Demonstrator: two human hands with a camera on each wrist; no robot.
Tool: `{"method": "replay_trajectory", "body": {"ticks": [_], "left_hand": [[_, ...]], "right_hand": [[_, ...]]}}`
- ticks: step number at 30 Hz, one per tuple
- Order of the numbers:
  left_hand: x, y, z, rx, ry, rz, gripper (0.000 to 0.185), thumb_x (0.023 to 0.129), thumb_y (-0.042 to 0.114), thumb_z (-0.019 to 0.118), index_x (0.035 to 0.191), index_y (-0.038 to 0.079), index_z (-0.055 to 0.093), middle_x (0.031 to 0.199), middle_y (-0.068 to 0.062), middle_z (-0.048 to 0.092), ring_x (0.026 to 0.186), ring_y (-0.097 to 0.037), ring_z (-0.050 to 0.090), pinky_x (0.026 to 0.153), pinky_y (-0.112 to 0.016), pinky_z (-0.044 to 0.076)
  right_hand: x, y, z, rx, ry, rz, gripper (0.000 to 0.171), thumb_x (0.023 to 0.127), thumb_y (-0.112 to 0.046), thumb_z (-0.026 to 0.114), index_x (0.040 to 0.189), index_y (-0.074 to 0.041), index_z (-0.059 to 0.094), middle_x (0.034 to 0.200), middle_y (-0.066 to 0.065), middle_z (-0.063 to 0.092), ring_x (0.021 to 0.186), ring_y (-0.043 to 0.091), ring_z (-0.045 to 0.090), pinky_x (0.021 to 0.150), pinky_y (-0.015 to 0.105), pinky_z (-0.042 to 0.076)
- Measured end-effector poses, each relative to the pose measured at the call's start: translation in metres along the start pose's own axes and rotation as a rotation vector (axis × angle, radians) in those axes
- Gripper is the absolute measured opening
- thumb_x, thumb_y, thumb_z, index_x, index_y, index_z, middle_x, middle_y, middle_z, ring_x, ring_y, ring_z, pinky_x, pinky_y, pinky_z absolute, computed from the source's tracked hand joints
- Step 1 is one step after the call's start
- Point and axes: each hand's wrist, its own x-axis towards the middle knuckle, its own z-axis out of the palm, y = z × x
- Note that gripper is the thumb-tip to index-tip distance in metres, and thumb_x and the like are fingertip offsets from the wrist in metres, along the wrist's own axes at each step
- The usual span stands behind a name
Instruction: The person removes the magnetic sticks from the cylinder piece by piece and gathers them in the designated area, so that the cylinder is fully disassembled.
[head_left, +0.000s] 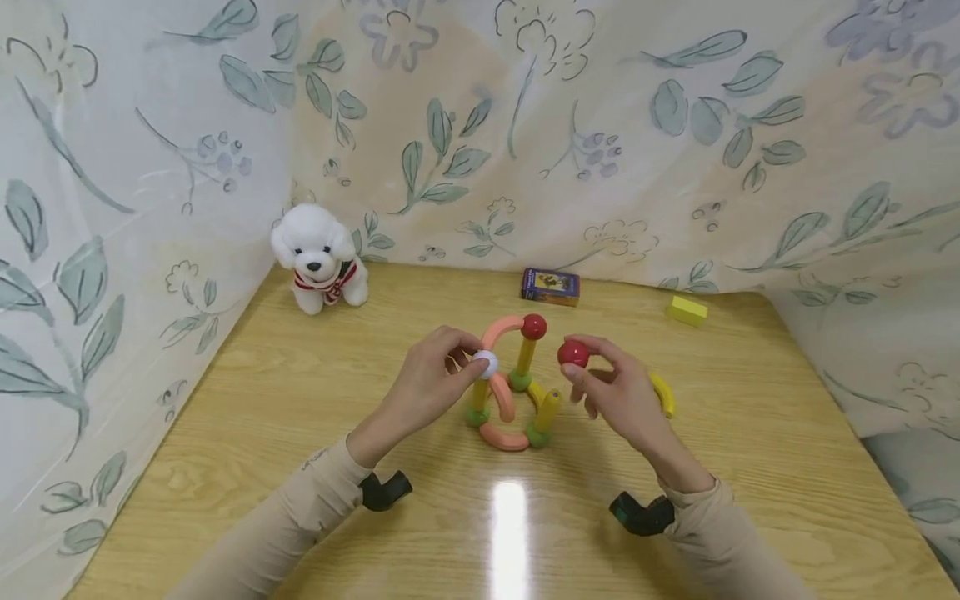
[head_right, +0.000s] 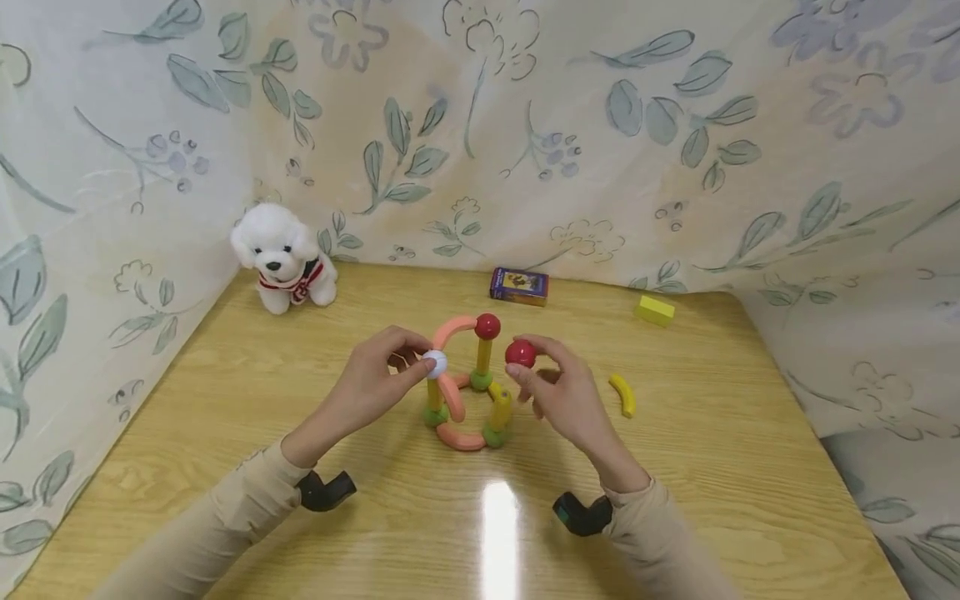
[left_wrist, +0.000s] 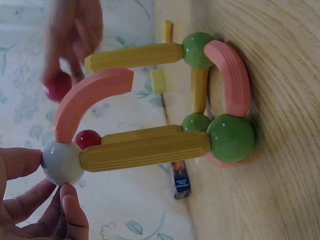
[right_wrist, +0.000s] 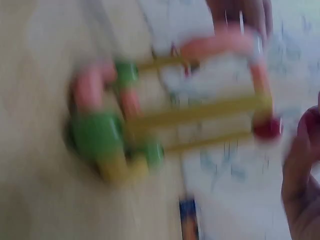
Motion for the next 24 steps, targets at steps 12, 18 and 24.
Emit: {"method": "replay_trajectory", "body": {"ticks": [12, 18, 24], "left_hand": [[-0.008, 0.005, 0.012, -0.053, -0.033, -0.038, 0.014, 0.09, 0.015, 0.07, 0.101, 0.007, 0.067, 0.097, -0.004, 0.065, 0.081, -0.011, 0.057, 0.069, -0.02, 0.047], [-0.012, 0.004, 0.02, -0.08, -0.031, -0.052, 0.013, 0.09, 0.015, 0.07, 0.1, 0.008, 0.067, 0.096, -0.004, 0.065, 0.08, -0.011, 0.058, 0.069, -0.02, 0.048], [0.0, 0.003, -0.001, -0.048, -0.013, -0.064, 0.015, 0.091, 0.016, 0.069, 0.102, 0.006, 0.067, 0.098, -0.006, 0.065, 0.082, -0.014, 0.059, 0.07, -0.024, 0.049]], "right_hand": [[0.091, 0.095, -0.017, -0.606, 0.102, 0.132, 0.057, 0.087, -0.017, 0.067, 0.136, 0.003, 0.048, 0.116, 0.026, 0.065, 0.101, 0.041, 0.063, 0.084, 0.053, 0.05], [0.078, 0.102, -0.016, -0.616, 0.107, 0.151, 0.056, 0.089, -0.022, 0.066, 0.138, -0.001, 0.048, 0.131, 0.029, 0.053, 0.109, 0.044, 0.059, 0.087, 0.056, 0.049], [0.044, 0.057, -0.011, -0.32, -0.012, 0.007, 0.039, 0.095, -0.008, 0.054, 0.134, -0.006, 0.054, 0.123, 0.02, 0.063, 0.083, 0.033, 0.068, 0.057, 0.03, 0.048]]}}
